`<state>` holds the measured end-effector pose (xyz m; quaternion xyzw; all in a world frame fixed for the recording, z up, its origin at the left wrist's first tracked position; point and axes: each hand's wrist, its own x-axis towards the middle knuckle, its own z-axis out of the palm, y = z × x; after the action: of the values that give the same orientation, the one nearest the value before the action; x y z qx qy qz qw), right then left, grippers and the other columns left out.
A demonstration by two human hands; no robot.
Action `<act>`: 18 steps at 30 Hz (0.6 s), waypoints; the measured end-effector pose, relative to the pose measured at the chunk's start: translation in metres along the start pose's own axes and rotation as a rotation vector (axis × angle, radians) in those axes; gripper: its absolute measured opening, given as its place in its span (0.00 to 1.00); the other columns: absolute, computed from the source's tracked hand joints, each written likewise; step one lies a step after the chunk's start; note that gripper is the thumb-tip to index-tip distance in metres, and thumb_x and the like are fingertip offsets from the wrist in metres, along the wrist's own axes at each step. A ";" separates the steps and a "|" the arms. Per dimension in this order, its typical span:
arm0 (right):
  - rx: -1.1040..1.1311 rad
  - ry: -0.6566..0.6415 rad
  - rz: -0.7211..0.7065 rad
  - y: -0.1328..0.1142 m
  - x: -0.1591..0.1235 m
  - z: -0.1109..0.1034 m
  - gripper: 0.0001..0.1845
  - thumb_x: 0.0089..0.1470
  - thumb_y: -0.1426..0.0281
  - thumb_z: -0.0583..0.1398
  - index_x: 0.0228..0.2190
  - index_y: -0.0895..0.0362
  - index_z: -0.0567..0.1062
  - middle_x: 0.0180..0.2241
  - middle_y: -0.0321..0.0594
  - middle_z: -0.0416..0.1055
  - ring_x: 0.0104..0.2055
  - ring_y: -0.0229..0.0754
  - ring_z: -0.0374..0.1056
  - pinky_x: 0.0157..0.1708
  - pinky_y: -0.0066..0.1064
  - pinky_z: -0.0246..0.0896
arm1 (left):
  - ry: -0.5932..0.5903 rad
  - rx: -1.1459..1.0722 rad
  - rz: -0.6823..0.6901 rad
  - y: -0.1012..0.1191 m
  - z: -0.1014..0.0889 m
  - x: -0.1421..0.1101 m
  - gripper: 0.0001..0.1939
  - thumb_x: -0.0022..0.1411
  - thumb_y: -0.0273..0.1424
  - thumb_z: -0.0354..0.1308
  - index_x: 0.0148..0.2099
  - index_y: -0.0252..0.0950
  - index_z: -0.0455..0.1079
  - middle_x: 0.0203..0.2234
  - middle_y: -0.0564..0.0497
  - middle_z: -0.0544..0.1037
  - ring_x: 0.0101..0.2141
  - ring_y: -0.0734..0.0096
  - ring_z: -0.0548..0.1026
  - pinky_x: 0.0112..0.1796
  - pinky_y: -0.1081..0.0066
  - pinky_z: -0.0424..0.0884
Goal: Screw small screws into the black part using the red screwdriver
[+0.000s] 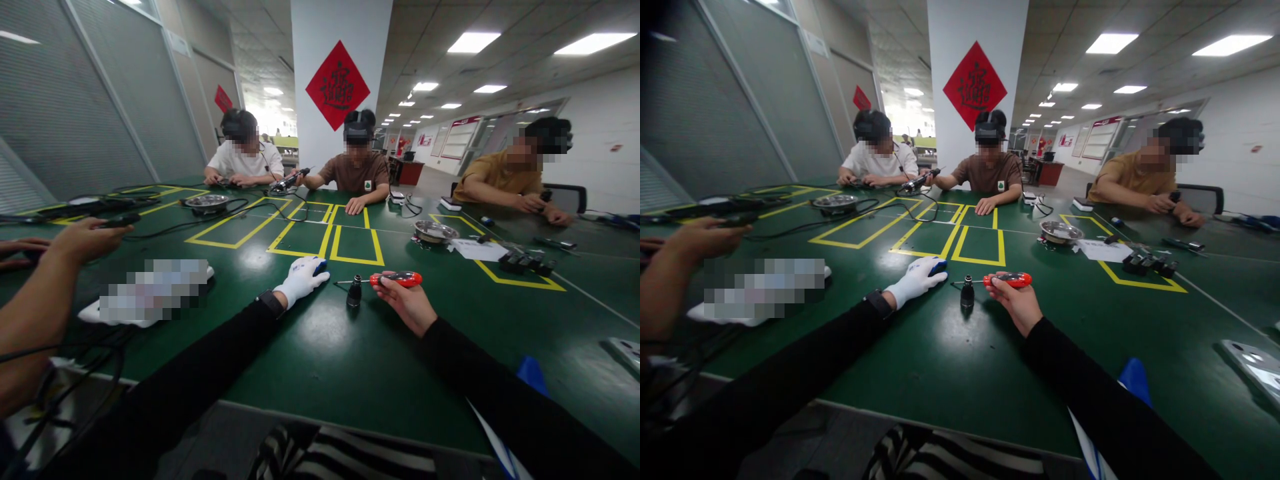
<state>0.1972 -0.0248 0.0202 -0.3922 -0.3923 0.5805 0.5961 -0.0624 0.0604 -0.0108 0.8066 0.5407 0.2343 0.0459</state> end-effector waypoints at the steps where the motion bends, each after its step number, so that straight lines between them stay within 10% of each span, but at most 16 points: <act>1: 0.018 -0.006 0.018 0.001 0.001 0.000 0.13 0.41 0.74 0.68 0.33 0.59 0.76 0.33 0.43 0.78 0.34 0.39 0.75 0.33 0.27 0.71 | -0.001 -0.002 0.000 0.000 0.000 0.000 0.26 0.60 0.45 0.51 0.56 0.37 0.65 0.53 0.44 0.70 0.54 0.57 0.65 0.57 0.58 0.56; 18: 0.105 -0.017 0.071 0.002 0.002 0.002 0.07 0.45 0.77 0.65 0.30 0.59 0.74 0.34 0.44 0.78 0.33 0.40 0.76 0.31 0.28 0.72 | -0.005 0.030 0.025 0.000 0.000 0.003 0.25 0.60 0.45 0.51 0.55 0.38 0.67 0.54 0.46 0.70 0.55 0.58 0.65 0.57 0.61 0.58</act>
<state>0.1946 -0.0230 0.0192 -0.3691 -0.3521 0.6243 0.5916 -0.0613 0.0627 -0.0101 0.8145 0.5338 0.2248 0.0320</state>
